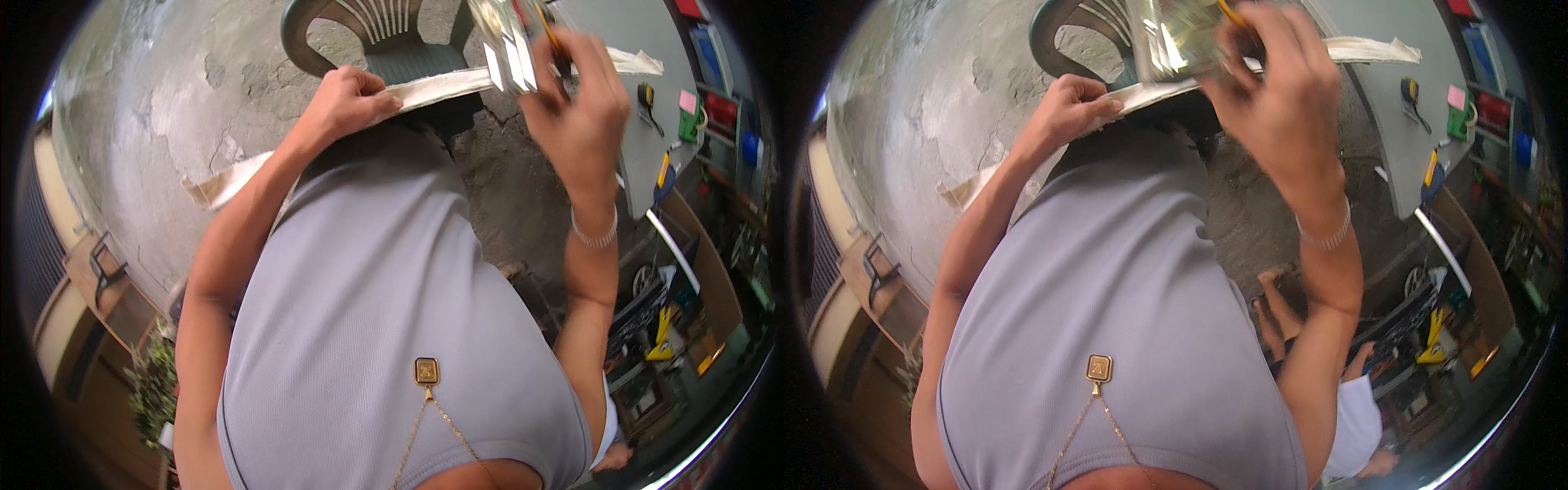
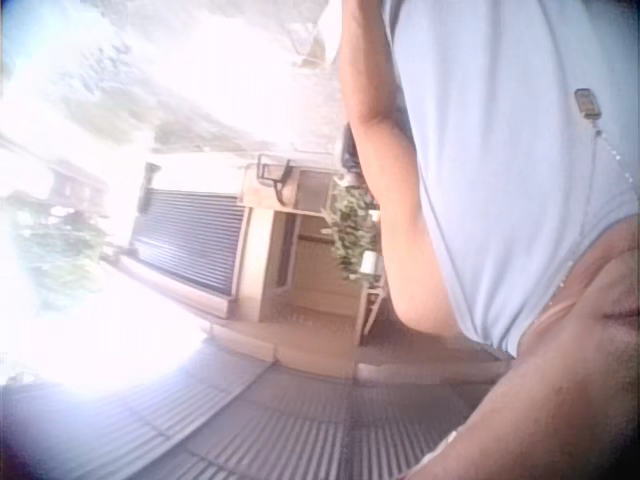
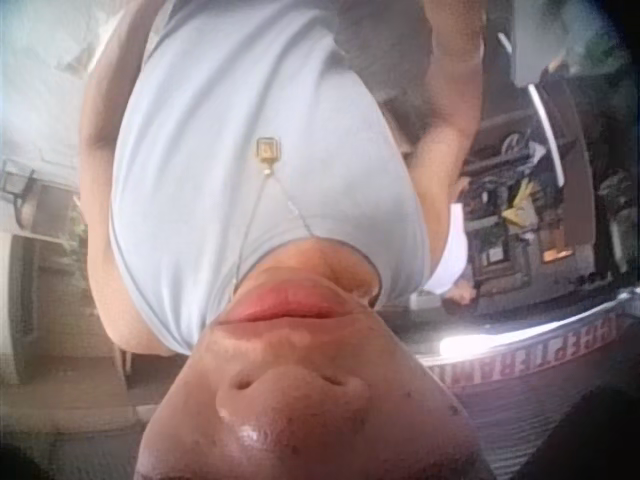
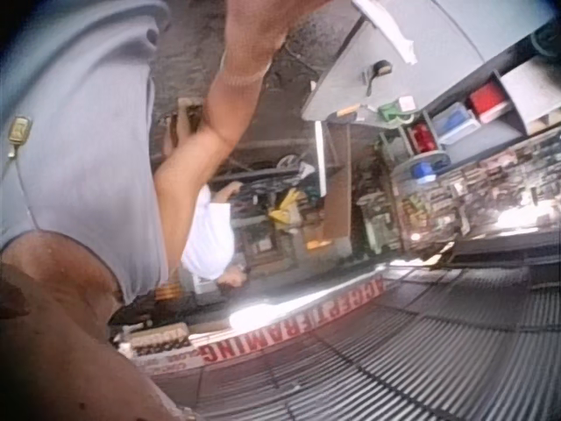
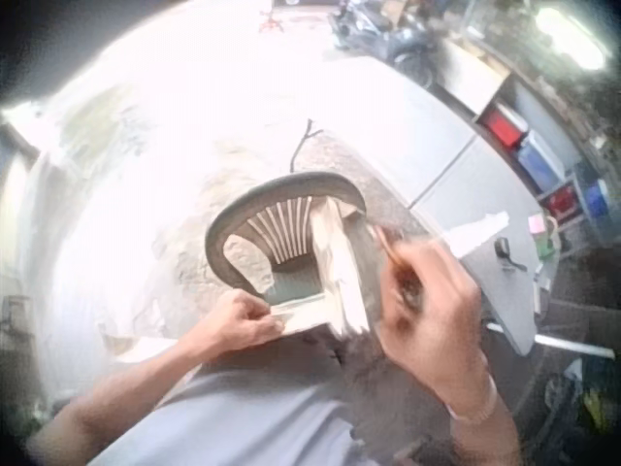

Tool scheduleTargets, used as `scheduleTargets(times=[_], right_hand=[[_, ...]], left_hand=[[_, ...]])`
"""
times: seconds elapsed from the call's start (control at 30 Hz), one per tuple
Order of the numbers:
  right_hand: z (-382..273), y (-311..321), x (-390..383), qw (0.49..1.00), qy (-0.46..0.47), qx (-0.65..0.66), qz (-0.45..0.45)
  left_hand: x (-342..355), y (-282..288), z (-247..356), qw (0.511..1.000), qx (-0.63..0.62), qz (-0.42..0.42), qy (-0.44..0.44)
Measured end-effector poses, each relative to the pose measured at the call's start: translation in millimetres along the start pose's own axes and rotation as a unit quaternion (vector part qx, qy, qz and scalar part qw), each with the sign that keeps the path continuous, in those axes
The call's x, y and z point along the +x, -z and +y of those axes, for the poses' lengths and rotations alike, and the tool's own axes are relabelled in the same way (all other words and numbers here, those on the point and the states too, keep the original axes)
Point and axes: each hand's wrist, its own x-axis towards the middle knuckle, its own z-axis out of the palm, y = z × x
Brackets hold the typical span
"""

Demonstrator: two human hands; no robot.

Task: The person staples a white fabric strip along the curved edge of a large board using a handheld stapler. The board is held over a plastic chair while the person repeatedly positions and fires the stapler along the perimeter.

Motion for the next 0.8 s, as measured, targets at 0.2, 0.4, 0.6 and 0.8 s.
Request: scheduleTargets(times=[0.2,0.4,0.6,0.8], right_hand=[[-89.4,17.0,-67.0,0.816,-0.51,0.192,-0.193],[-138.5,-31.6,-66.6,0.79,-0.544,0.174,-0.222],[-148.3,-40.9,-51.8,0.746,-0.603,0.154,-0.238],[-147.4,-43.6,-42.5,0.726,-0.623,0.146,-0.253]], left_hand=[[5.5,-7.2,-11.0,0.993,-0.093,-0.063,0.028],[8.7,-3.2,-15.5,0.978,-0.162,-0.127,0.033],[10.8,-4.1,-21.3,0.97,-0.192,-0.144,0.029],[9.8,-2.7,-19.7,0.96,-0.224,-0.159,0.048]])
